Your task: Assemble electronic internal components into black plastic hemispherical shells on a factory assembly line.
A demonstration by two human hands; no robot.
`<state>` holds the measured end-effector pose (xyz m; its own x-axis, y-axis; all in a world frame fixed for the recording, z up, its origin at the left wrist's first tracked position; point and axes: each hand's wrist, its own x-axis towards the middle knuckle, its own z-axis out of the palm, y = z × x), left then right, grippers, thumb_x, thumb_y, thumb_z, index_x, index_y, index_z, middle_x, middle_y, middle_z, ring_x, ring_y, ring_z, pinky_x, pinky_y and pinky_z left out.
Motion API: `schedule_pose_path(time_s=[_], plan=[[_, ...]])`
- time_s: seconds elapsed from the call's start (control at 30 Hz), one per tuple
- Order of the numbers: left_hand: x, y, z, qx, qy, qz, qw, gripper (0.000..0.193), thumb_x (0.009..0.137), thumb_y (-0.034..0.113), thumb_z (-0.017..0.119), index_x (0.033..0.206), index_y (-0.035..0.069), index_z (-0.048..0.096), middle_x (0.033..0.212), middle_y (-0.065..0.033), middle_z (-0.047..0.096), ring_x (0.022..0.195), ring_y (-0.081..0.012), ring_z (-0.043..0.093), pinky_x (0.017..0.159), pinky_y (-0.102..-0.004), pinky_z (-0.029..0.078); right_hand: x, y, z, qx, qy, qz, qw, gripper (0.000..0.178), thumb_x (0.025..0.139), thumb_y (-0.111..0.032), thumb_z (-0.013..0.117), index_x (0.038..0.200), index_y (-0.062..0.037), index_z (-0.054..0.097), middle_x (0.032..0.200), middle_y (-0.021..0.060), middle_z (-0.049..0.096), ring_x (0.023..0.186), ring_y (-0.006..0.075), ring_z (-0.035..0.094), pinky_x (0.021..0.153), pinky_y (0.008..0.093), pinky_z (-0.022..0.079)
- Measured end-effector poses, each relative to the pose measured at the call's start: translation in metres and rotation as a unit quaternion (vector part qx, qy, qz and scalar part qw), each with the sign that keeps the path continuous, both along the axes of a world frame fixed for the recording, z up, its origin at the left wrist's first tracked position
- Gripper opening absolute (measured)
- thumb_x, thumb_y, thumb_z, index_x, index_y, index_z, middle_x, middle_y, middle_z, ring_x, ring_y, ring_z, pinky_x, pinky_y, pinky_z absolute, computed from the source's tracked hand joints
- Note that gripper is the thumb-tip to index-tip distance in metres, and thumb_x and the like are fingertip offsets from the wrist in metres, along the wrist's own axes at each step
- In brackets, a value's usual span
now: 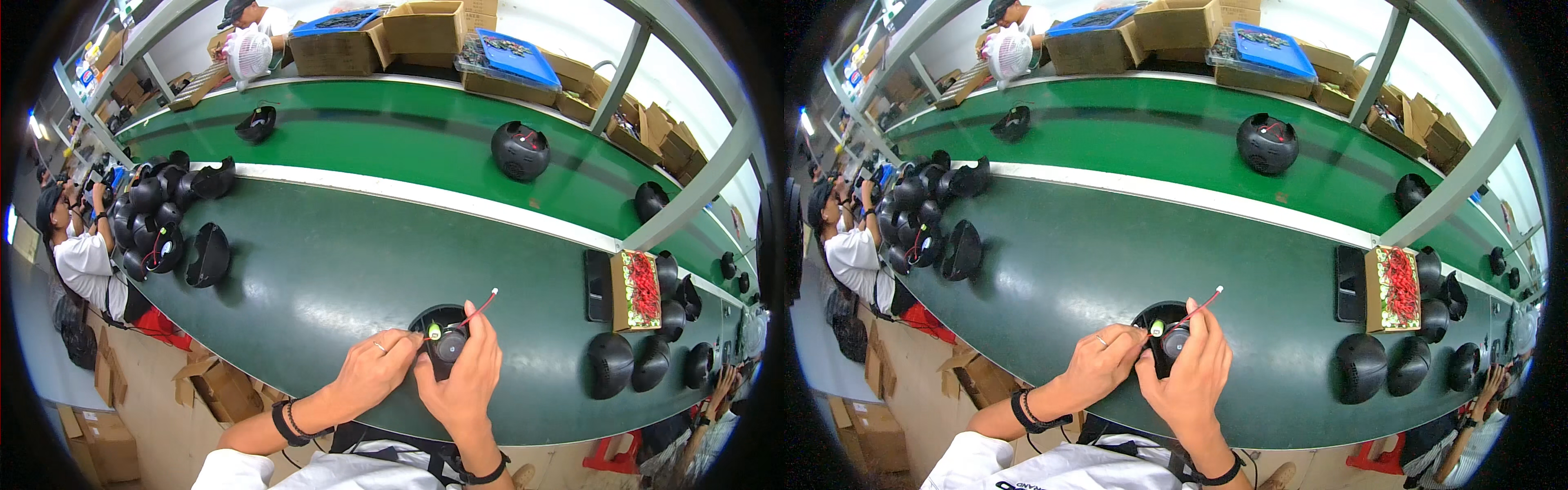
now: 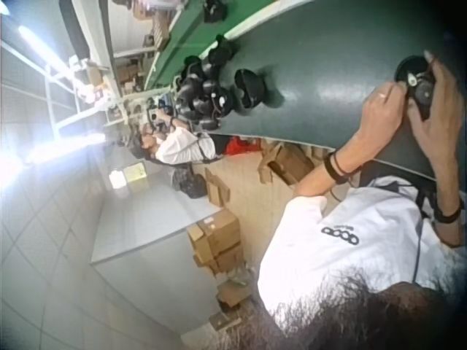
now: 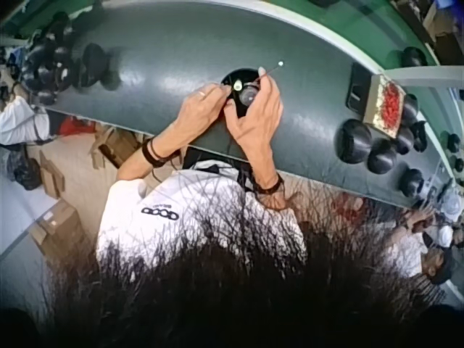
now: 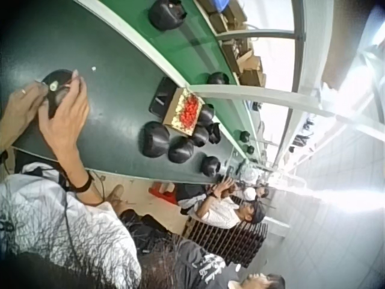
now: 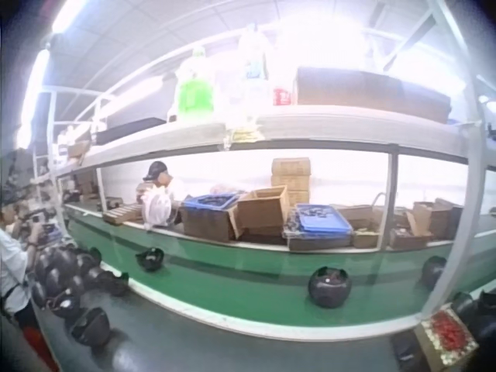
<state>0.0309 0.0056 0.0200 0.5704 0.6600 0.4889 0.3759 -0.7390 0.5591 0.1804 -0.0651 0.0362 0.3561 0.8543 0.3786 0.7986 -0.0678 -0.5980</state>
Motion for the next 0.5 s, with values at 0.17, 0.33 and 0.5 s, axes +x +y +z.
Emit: schedule_pose_path(time_s=[0.17,0.33,0.5], plan=[[0.0,0.0,0.005,0.015,0.002,0.007,1.0,0.025,0.083,-0.005,0.077,0.107,0.0,0.072,0.1,-0.0114,0.071,0.087,-0.028,0.072,0.072,-0.0366,0.061,-0.004,0.008,-0.006,0.047,0.029,-0.047,0.997,0.076,0.078,-0.027,0.082,0.142,0.0011,0.052,0.129,0.0205,0.062,0.118,0.037,0.061,0.1,0.0493,0.044],[-0.004,-0.003,-0.008,0.03,-0.005,-0.009,1.0,0.025,0.081,-0.003,0.078,0.105,0.005,0.074,0.102,-0.0077,0.069,0.089,-0.0256,0.07,0.074,-0.0355,0.06,-0.001,0.009,-0.008,0.063,0.042,-0.063,0.995,0.072,0.077,-0.028,0.083,0.138,-0.0006,0.056,0.124,0.0172,0.065,0.111,0.0342,0.065,0.096,0.0472,0.047],[-0.013,0.015,-0.004,-0.052,-0.016,-0.071,0.996,0.037,0.084,0.002,0.08,0.12,0.006,0.07,0.112,-0.0096,0.068,0.106,-0.0259,0.068,0.091,-0.0421,0.057,0.005,0.009,-0.008,0.062,0.059,-0.053,0.995,0.074,0.075,-0.027,0.085,0.139,-0.0022,0.057,0.122,0.0168,0.066,0.109,0.0335,0.066,0.094,0.0463,0.048]])
